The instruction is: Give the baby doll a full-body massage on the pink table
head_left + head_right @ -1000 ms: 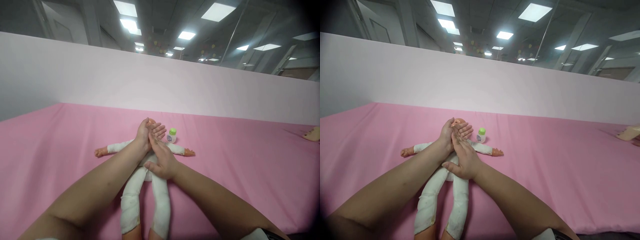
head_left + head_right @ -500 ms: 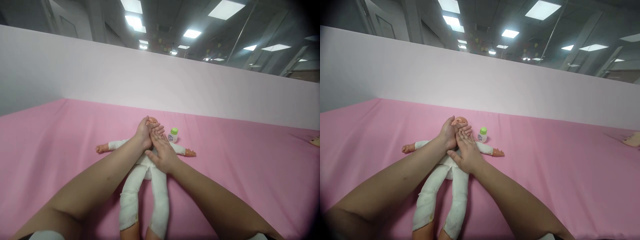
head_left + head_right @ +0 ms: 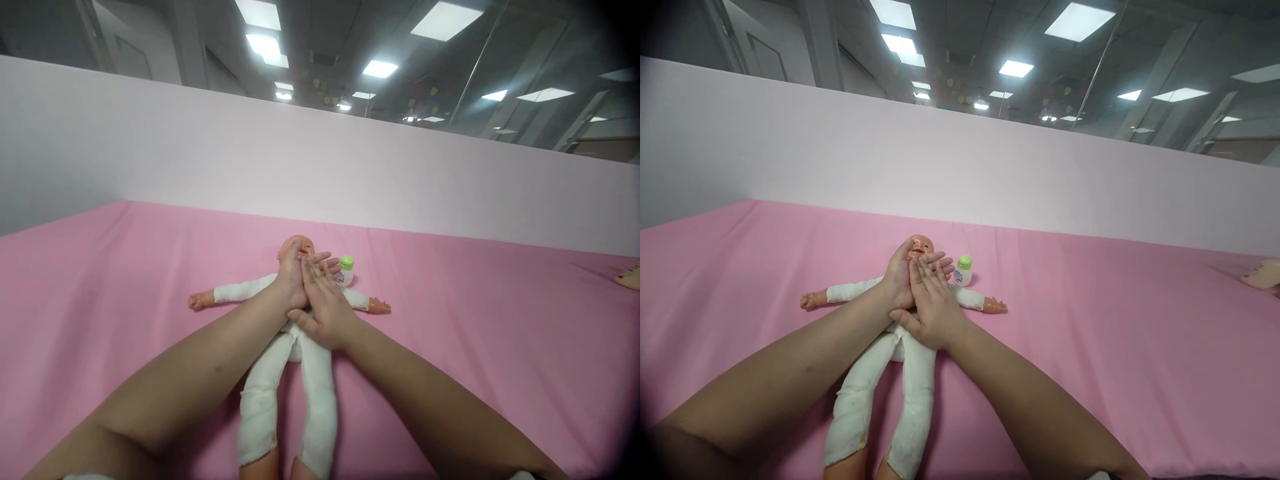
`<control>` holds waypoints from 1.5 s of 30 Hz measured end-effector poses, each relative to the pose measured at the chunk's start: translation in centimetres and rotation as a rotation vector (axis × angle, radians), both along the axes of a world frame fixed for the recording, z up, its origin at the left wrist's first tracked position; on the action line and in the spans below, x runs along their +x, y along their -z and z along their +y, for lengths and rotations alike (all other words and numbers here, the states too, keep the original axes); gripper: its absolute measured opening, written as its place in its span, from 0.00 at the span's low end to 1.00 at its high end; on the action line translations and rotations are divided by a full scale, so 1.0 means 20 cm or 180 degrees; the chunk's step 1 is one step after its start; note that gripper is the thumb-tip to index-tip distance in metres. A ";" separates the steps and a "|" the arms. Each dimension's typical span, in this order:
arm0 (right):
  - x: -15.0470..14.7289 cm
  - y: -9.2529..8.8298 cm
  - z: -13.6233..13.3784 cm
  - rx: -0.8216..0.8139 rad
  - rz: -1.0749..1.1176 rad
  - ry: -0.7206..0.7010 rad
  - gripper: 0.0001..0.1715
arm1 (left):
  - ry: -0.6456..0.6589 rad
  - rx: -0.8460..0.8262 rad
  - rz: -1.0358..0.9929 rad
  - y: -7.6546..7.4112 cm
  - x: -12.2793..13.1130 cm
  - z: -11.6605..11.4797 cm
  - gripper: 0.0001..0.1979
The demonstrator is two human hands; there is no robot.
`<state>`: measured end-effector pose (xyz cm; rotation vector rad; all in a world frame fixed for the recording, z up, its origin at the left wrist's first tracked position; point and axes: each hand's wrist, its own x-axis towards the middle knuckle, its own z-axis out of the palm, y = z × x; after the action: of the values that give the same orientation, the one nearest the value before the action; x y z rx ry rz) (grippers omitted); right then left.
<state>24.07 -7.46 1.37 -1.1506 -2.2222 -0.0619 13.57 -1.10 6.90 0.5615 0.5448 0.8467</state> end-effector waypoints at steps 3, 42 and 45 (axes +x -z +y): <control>0.01 0.01 0.02 -0.0075 -0.0004 0.0192 0.55 | -0.0182 0.0101 0.0100 0.00 -0.01 0.01 0.31; -0.09 -0.01 -0.17 -0.0355 -0.0371 -0.1312 0.45 | -0.1039 0.3439 0.3187 0.34 -0.54 0.12 0.18; -0.04 -0.01 -0.11 -0.0529 -0.0465 -0.1126 0.42 | -0.1049 0.3392 0.3113 0.34 -0.53 0.13 0.18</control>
<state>23.18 -9.66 1.63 -0.8411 -2.5690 0.1942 2.96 1.43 0.08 1.9560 1.0776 1.1273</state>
